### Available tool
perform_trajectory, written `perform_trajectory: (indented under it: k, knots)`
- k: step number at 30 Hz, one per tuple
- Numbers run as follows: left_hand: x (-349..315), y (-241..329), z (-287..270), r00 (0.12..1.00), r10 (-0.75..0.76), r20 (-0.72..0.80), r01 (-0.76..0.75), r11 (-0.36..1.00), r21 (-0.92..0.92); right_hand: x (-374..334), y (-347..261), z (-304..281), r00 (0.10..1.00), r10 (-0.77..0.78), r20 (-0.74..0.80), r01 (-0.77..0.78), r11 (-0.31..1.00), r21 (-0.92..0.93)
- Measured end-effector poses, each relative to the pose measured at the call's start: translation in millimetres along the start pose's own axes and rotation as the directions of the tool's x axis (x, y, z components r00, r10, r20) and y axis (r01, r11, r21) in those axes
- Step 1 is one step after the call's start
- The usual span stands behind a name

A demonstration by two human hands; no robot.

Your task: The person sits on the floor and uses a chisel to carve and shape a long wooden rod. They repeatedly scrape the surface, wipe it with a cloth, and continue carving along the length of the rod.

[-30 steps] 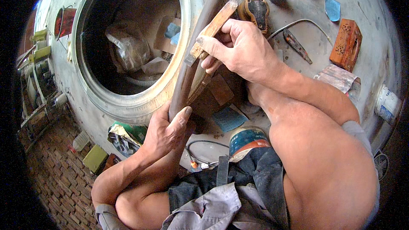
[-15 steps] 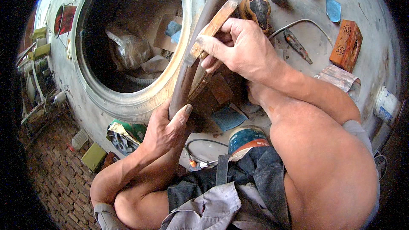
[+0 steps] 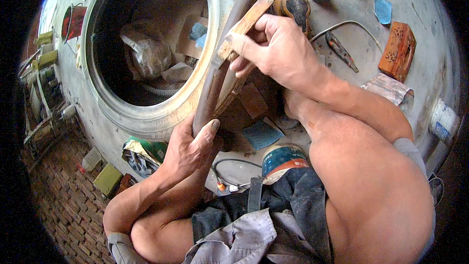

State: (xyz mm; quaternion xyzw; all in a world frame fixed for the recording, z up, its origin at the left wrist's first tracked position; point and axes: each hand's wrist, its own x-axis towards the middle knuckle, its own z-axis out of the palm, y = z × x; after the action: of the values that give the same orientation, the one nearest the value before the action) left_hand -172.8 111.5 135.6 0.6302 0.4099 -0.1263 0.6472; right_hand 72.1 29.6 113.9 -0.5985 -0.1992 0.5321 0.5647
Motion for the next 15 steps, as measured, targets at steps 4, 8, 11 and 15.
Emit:
perform_trajectory:
  k: [4, 8, 11, 15]
  knots:
    - [0.0, 0.2, -1.7, 1.000, -0.013, 0.015, 0.013, 1.000, 0.009, 1.6, 3.4, -1.2, 1.000, -0.010, -0.006, 0.010, 1.000, -0.010]
    - [1.2, -2.9, 2.6, 1.000, 0.028, 0.002, -0.027, 0.998, -0.053, 2.5, 0.6, -1.1, 0.999, -0.030, -0.024, 0.030, 1.000, -0.006]
    - [0.2, -1.6, 1.1, 1.000, -0.004, 0.017, 0.005, 0.999, -0.039, 1.8, 3.3, -1.7, 1.000, -0.012, -0.019, 0.012, 1.000, -0.008]
    - [0.3, -6.1, -0.4, 0.999, -0.034, 0.030, 0.035, 0.999, -0.041, 2.5, 1.3, -2.3, 0.999, -0.037, -0.017, 0.036, 0.999, -0.021]
